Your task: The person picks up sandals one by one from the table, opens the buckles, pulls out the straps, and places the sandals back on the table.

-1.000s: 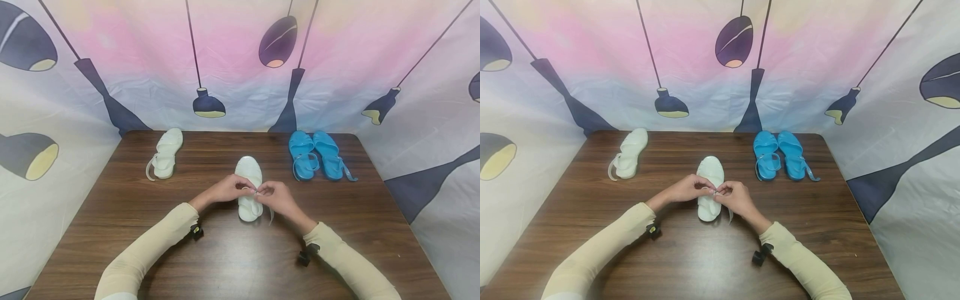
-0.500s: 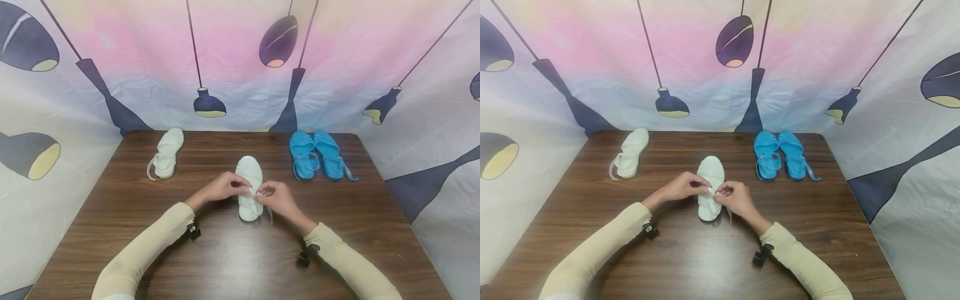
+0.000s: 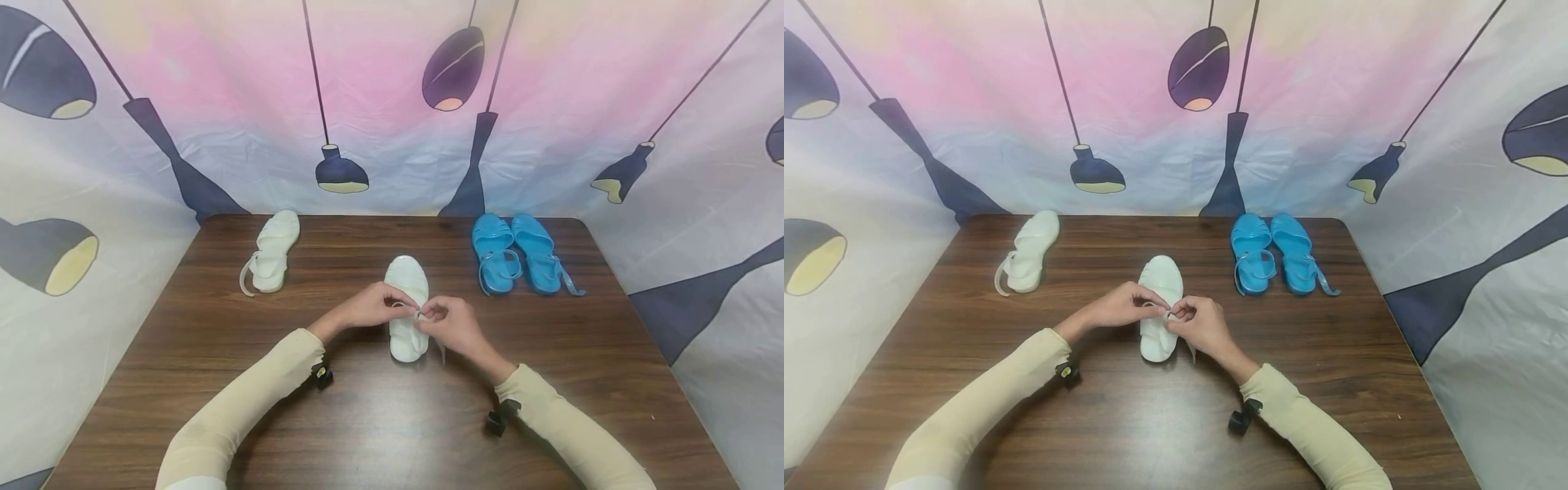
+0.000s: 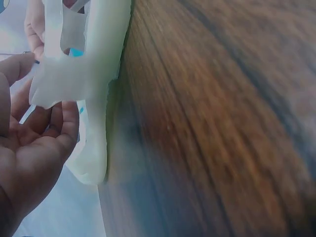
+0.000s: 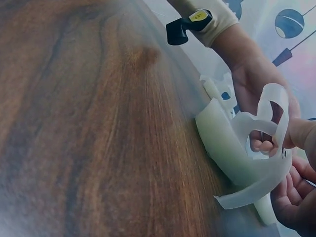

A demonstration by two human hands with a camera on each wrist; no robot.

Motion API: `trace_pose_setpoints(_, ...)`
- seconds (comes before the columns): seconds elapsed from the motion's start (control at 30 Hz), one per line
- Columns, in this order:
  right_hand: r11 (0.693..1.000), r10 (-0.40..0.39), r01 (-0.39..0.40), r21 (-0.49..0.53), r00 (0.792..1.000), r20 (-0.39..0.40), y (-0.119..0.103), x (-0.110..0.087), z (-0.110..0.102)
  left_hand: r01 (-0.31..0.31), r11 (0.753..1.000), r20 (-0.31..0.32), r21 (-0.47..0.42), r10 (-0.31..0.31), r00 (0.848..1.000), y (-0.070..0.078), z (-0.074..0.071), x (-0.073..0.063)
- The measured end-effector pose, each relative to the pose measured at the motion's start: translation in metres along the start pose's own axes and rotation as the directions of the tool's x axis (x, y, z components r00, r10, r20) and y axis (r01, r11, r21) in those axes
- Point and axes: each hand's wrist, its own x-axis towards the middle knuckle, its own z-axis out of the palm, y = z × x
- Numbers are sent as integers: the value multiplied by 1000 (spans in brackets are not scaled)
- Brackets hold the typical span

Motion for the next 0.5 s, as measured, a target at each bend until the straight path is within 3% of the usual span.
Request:
trace_pose_setpoints(0.17, 1000, -5, 5, 1, 1000, 0, 1, 0, 1, -19, 1000, -5, 3, 19, 1000, -3, 2, 2)
trace_pose_setpoints(0.5, 1000, 7, -7, -16, 1000, 7, 1, -1, -2, 11, 1000, -27, -2, -11, 1000, -6, 0, 1)
